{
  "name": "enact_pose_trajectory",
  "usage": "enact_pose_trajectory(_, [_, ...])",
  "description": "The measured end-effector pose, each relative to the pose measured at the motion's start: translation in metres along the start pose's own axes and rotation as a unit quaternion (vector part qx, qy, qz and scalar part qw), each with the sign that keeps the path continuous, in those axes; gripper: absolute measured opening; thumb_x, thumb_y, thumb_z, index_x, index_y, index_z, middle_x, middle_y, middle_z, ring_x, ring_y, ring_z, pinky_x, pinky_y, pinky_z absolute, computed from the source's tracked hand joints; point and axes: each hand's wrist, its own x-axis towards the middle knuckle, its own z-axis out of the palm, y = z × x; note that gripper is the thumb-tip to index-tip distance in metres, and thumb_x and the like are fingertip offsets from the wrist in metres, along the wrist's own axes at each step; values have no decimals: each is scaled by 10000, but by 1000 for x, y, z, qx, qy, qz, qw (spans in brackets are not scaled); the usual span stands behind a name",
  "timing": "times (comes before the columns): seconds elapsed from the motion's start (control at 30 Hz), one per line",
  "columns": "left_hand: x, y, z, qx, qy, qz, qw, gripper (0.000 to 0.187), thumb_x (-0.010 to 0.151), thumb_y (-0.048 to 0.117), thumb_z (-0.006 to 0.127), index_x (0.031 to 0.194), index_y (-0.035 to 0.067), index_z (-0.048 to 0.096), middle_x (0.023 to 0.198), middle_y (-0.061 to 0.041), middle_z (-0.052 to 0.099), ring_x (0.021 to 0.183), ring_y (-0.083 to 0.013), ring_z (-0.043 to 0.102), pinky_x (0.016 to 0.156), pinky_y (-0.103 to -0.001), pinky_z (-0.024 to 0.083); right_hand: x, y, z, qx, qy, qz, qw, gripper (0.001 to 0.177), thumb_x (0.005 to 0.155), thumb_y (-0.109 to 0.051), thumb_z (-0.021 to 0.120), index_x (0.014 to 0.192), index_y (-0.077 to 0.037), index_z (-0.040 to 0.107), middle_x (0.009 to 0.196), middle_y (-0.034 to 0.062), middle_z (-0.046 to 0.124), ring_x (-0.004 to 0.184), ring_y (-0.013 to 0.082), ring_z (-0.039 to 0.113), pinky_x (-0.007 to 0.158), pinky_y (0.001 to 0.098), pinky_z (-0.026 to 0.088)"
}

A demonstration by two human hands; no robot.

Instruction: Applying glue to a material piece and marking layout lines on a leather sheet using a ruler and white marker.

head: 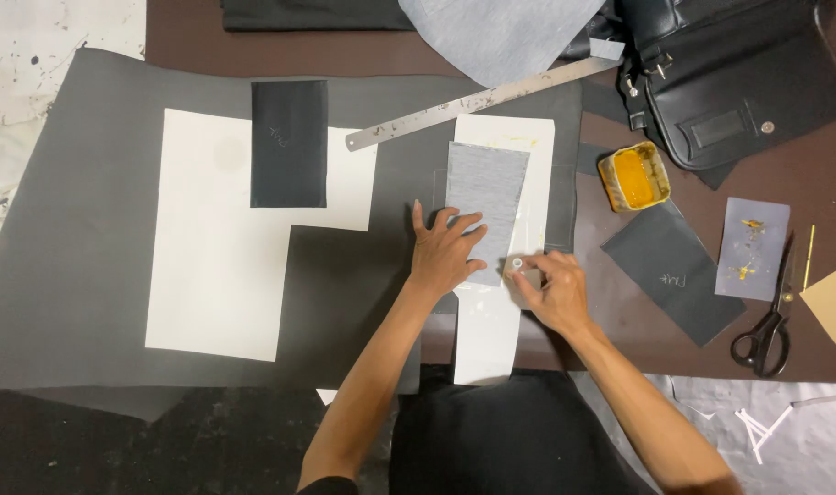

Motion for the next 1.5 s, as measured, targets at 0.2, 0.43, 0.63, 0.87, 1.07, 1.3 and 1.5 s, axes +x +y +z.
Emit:
enact_pose_trajectory(0.2, [0,1,3,-10,12,-5,1000,567,822,454,782,1329,228,666,1450,28,563,1388,-268,387,1133,-745,-54,15,-23,-1,19,13,-31,999,165,775,-174,882,883,-109,776,730,59,726,618,225,614,739,336,469])
enact_pose_trajectory(0.43, [1,-1,8,-11,41,9,999,577,787,439,817,1304,218,684,1423,13,582,1364,-281,410,1129,-757,-29,-12,-14,2,-3,-16,-45,999,171,738,-170,885,853,-115,772,743,47,757,654,224,641,766,329,488])
enact_pose_trajectory(0.63, [2,-9,27,1,92,17,996,595,727,461,855,1252,221,713,1373,34,609,1327,-258,434,1120,-739,-72,32,24,-74,-14,177,74,981,168,824,-20,884,923,-13,748,790,163,707,670,295,657,674,370,499])
enact_pose_trajectory(0.87, [2,-12,30,17,181,67,981,638,611,471,923,1171,228,737,1322,60,642,1238,-261,521,1095,-782,64,79,118,-116,-24,255,87,963,161,947,-63,842,1048,-12,727,847,79,705,686,140,592,662,287,488])
enact_pose_trajectory(1.07, [2,-10,30,0,123,39,992,609,689,415,897,1231,208,712,1344,45,612,1281,-260,464,1083,-773,-51,96,122,-112,-88,203,77,972,183,861,-79,907,986,-54,776,817,113,741,699,289,698,641,343,524])
enact_pose_trajectory(1.3, [3,-10,31,5,118,35,992,600,691,428,893,1222,216,714,1348,54,608,1285,-258,463,1075,-772,-62,98,136,-105,-134,150,61,978,187,856,-163,921,976,-98,793,794,122,707,753,361,712,665,399,557])
enact_pose_trajectory(1.5, [1,-11,30,7,110,30,993,556,758,466,832,1250,243,699,1364,69,594,1300,-241,456,1088,-770,-31,92,116,-113,-53,212,102,971,167,895,-113,893,1000,-61,774,792,127,721,647,206,638,593,305,487])
